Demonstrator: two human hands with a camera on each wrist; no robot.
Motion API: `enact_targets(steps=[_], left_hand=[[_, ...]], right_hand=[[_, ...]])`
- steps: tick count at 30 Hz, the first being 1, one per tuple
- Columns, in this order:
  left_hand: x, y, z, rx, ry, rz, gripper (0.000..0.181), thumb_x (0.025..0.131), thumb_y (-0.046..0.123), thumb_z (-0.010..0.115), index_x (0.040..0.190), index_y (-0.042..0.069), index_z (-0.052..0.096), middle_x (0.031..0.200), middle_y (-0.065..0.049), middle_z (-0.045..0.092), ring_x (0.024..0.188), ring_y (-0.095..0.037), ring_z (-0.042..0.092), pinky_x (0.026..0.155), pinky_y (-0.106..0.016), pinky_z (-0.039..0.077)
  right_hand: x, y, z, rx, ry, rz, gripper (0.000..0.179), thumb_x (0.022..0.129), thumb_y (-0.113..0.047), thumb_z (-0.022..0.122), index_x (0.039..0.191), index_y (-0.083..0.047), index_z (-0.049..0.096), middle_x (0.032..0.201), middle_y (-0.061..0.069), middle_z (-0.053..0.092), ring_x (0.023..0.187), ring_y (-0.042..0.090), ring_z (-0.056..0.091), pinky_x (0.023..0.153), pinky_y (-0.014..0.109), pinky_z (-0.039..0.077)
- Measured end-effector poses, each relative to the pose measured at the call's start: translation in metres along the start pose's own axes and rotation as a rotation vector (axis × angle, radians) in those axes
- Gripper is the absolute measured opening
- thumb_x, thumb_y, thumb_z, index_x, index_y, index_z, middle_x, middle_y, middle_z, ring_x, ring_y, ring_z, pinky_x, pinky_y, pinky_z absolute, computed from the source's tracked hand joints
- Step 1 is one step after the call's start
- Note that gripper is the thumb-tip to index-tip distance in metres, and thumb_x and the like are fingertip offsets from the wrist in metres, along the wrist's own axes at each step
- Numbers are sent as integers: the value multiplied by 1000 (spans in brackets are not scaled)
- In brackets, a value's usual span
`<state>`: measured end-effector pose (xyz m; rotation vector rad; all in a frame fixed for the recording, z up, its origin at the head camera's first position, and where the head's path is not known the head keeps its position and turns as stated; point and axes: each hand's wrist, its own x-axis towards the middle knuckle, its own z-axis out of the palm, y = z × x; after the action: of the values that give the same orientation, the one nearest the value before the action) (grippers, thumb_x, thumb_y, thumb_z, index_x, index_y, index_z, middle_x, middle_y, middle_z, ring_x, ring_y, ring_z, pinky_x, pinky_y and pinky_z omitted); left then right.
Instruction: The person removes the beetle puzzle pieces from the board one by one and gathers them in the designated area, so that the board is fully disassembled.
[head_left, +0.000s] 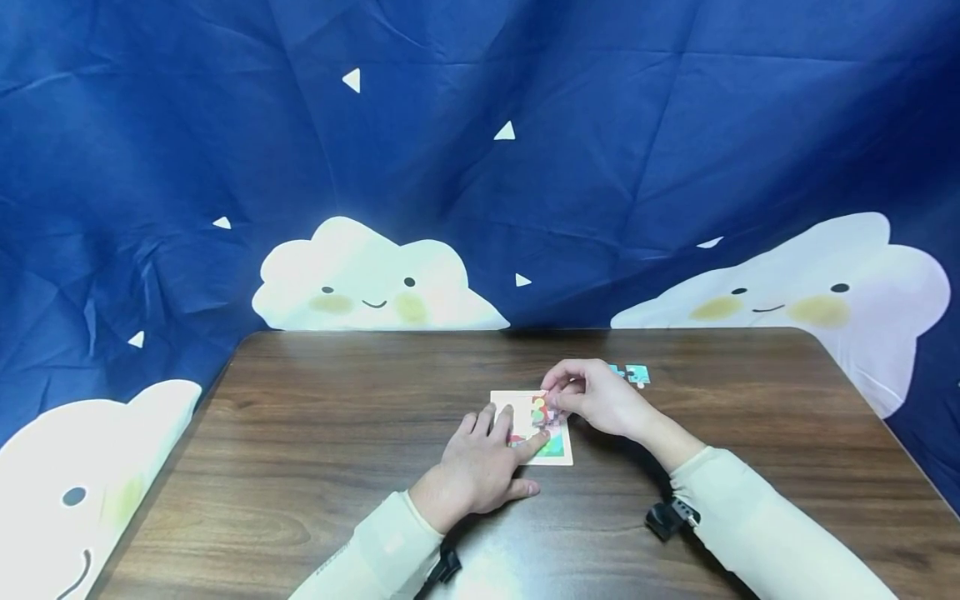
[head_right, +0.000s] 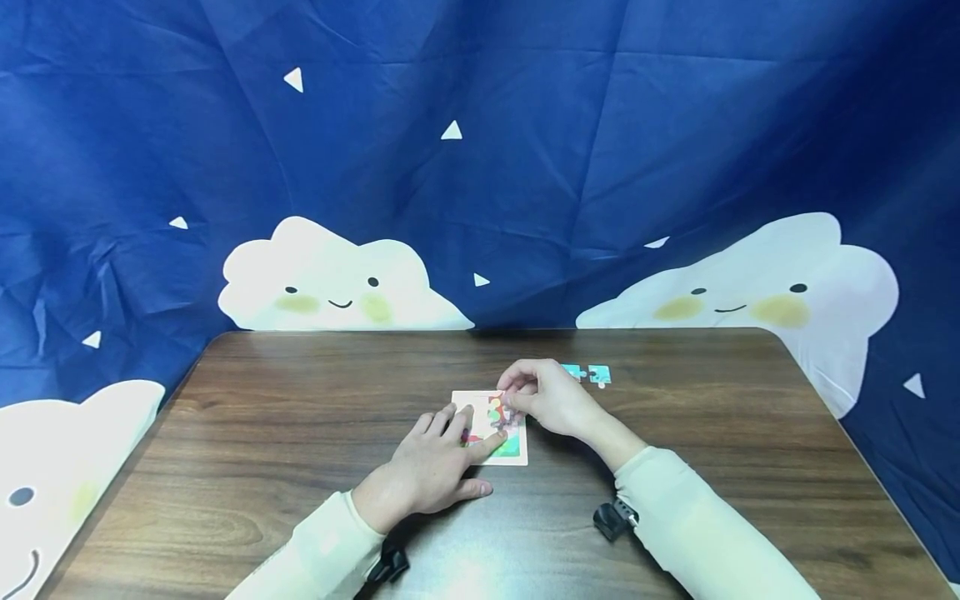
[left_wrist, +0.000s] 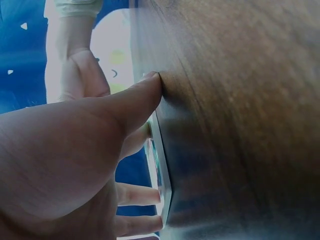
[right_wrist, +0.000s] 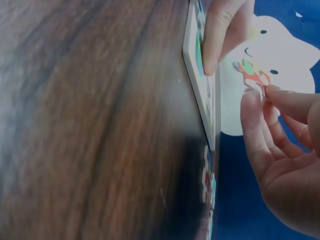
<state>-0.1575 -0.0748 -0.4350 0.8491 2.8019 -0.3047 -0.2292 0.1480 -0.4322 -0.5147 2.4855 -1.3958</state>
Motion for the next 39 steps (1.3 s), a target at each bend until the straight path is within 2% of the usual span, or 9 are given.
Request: enact_targets(steps=[6,11,18,32,39], left_hand=[[0,0,0,10,8,4,70,101,75,53,165,57,32,168,-11,43,156,-33,42,120,-47,39],[0,0,1,2,16,7,70,100,75,53,165,56,33,168,-11,43,156,-34,42,121,-47,39],[0,-1,0,0,12,5,71,100,75,53,165,55,32,168,-11,43,156,-34,42,121,-47,38],[0,0,1,-32,-3,6,71,101,74,53,166,56,30,169,-12,41,157,-34,40,122,-47,37],[0,0,1,-5,11,7,71,101,75,52,166,56,31,168,-11,42,156,-33,41,121,-47,38]], right_hand=[[-5,5,-11,40,22,16,9,101,-4,72,109,-2,74,88,9,72,75,22,72,60,32,57],[-9,11,-20,50,38,5,11,101,-2,71,111,2,73,90,11,75,76,21,73,67,34,63],[-15,16,-31,-1,81,27,13,100,-5,74,113,-1,74,89,10,73,72,18,71,58,30,55],[-29,34,-52,-39,144,75,14,101,-3,73,114,1,74,88,11,76,68,16,68,59,32,57],[-30,42,-56,-61,143,113,14,100,0,71,113,3,75,94,11,73,69,15,67,62,31,59]])
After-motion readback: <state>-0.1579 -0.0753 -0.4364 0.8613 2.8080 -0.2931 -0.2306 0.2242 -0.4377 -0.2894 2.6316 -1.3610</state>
